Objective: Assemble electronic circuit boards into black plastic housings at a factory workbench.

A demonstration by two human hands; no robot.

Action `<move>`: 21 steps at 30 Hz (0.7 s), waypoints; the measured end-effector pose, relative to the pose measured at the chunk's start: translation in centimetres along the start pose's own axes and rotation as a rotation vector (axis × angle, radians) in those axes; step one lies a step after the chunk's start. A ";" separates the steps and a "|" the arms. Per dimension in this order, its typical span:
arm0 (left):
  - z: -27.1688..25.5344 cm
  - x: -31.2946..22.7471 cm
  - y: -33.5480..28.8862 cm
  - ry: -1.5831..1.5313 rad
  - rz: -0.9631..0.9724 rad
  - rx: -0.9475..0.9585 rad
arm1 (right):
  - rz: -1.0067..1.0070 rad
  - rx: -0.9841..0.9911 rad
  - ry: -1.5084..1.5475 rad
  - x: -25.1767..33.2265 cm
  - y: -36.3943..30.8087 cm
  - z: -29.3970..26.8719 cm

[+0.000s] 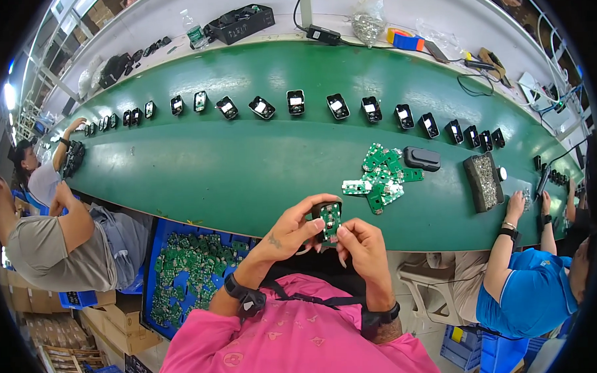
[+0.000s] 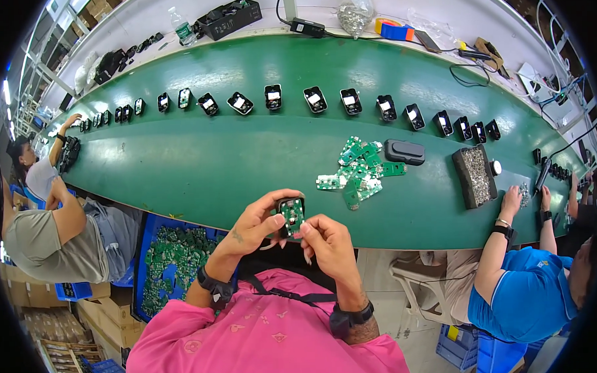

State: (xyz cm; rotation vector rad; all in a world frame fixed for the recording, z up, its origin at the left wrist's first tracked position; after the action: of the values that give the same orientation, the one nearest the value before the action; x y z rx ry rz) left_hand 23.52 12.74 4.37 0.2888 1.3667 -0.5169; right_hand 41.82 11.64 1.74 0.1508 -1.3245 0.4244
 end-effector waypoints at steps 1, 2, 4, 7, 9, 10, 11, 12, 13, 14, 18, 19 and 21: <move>-0.2 0.1 0.1 0.000 0.001 0.006 | 0.032 0.087 0.066 -0.1 0.0 0.0; -0.2 0.1 0.2 -0.016 0.003 0.039 | 0.032 0.088 0.067 -0.1 -0.1 0.1; 0.0 -0.2 0.2 -0.033 0.006 0.071 | -0.068 -0.022 -0.146 0.3 -0.2 0.2; 0.8 -0.6 0.5 -0.069 -0.102 0.018 | -0.093 0.018 -0.111 -0.5 0.5 -1.6; 1.1 -0.4 0.4 0.018 -0.120 0.071 | -0.077 0.073 -0.042 -0.7 0.7 -2.5; 1.0 -0.3 0.3 0.017 -0.121 0.074 | -0.063 0.129 0.028 -0.8 0.9 -2.9; 0.8 -0.1 0.3 -0.004 -0.165 0.068 | -0.057 0.099 -0.038 -0.6 1.2 -3.2; 0.8 0.0 0.2 -0.025 -0.210 0.063 | -0.057 0.098 -0.038 -0.3 1.1 -3.2; 1.0 0.1 0.2 -0.025 -0.210 0.063 | -0.063 0.076 -0.106 0.2 0.8 -3.2; 1.2 0.1 0.4 -0.089 -0.174 0.021 | -0.070 0.054 -0.174 0.6 0.6 -3.1; 1.9 -0.3 0.4 -0.260 -0.054 -0.053 | -0.133 0.008 0.030 0.8 -0.8 -1.4; 1.9 -0.2 0.5 -0.261 -0.053 -0.053 | -0.124 -0.037 0.105 0.8 -1.2 -1.1; 1.9 -0.2 0.5 -0.189 0.014 -0.048 | -0.113 -0.084 0.183 0.9 -1.7 -0.3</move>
State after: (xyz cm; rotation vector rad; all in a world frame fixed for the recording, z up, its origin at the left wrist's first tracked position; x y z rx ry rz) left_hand 25.36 12.29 4.84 0.2046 1.1912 -0.4867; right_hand 42.85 10.41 2.73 0.1134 -1.1460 0.2800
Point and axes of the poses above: each hand's wrist, its own y-axis towards the middle knuckle, its own z-axis out of the palm, x = y × z, the point moved 3 cm from there along y, towards the middle knuckle, and after that the axes turned 7 degrees about x, right-handed, at the moved point
